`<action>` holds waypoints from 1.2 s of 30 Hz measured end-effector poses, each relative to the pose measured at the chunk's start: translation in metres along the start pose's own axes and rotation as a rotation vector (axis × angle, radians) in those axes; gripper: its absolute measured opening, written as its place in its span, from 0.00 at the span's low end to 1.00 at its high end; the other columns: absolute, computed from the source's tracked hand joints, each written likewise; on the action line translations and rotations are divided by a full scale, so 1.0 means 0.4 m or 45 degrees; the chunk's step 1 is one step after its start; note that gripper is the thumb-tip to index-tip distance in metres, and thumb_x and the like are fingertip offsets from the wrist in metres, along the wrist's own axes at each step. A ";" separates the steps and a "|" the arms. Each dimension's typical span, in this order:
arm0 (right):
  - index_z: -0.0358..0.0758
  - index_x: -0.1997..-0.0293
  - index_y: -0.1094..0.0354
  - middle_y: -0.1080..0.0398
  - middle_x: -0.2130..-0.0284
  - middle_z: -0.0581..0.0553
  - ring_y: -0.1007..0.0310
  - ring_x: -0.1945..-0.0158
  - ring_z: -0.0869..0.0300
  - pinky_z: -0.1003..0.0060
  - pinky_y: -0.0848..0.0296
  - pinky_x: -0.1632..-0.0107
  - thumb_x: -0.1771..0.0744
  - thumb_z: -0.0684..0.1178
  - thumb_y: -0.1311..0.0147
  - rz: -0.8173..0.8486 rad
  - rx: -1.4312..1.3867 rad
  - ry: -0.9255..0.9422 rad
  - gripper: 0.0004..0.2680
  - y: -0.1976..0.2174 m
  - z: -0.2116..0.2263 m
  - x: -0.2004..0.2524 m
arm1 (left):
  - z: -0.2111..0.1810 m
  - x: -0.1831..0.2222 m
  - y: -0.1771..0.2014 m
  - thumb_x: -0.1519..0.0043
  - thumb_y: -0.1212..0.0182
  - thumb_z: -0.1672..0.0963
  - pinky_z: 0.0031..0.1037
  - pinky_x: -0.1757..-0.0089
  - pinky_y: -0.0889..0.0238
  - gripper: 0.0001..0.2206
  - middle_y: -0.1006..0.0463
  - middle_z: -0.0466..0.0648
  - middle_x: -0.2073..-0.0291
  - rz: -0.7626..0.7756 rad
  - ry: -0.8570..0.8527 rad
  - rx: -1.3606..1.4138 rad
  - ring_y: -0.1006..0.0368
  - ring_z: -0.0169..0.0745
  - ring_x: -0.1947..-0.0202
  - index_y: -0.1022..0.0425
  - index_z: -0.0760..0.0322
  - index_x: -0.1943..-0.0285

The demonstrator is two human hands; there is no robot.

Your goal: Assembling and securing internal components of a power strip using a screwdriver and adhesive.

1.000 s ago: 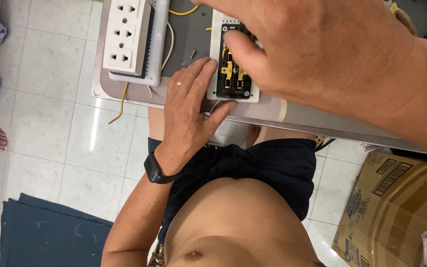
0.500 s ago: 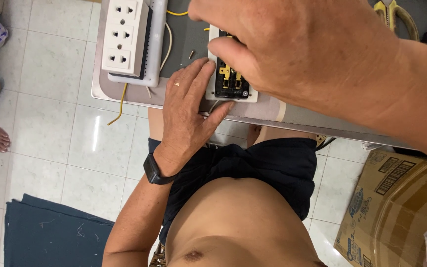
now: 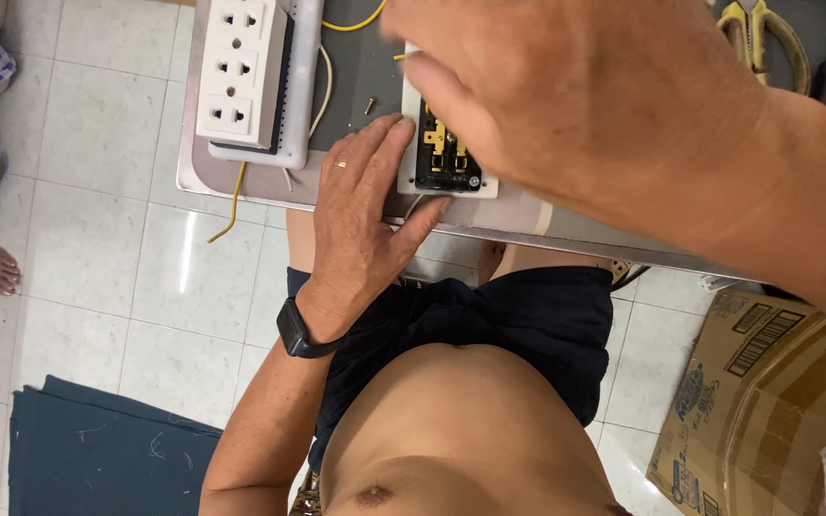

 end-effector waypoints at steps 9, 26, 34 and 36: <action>0.51 0.57 0.41 0.45 0.70 0.55 0.44 0.67 0.62 0.67 0.44 0.65 0.27 0.42 0.46 0.043 -0.396 -0.011 0.07 -0.006 -0.007 -0.001 | 0.002 0.001 -0.002 0.35 0.35 0.51 0.48 0.38 0.43 0.27 0.32 0.57 0.38 -0.008 0.007 -0.022 0.35 0.56 0.36 0.41 0.66 0.32; 0.42 0.50 0.33 0.41 0.70 0.49 0.42 0.68 0.54 0.60 0.42 0.66 0.32 0.36 0.49 0.001 -0.821 -0.085 0.08 0.013 -0.019 -0.004 | -0.002 -0.008 0.018 0.38 0.31 0.50 0.45 0.37 0.42 0.29 0.32 0.55 0.36 -0.014 0.097 0.071 0.35 0.55 0.34 0.40 0.63 0.32; 0.32 0.38 0.27 0.30 0.57 0.43 0.38 0.66 0.54 0.60 0.38 0.62 0.34 0.32 0.47 -0.166 -0.928 -0.013 0.16 0.023 -0.029 0.008 | -0.015 -0.053 0.051 0.35 0.35 0.55 0.42 0.36 0.37 0.21 0.33 0.55 0.37 -0.030 0.119 0.325 0.34 0.53 0.35 0.36 0.62 0.35; 0.32 0.37 0.27 0.28 0.54 0.43 0.35 0.64 0.54 0.61 0.36 0.62 0.32 0.32 0.46 -0.156 -0.919 -0.027 0.15 0.026 -0.032 0.015 | -0.024 -0.072 0.051 0.34 0.37 0.56 0.43 0.38 0.37 0.17 0.32 0.57 0.40 -0.036 0.075 0.367 0.33 0.55 0.37 0.33 0.65 0.39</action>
Point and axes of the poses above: each hand's wrist, its own x-axis away from the middle knuckle, its own y-axis out of the back of the hand, z = x × y, the point moved 7 cm from there along -x, towards the middle knuckle
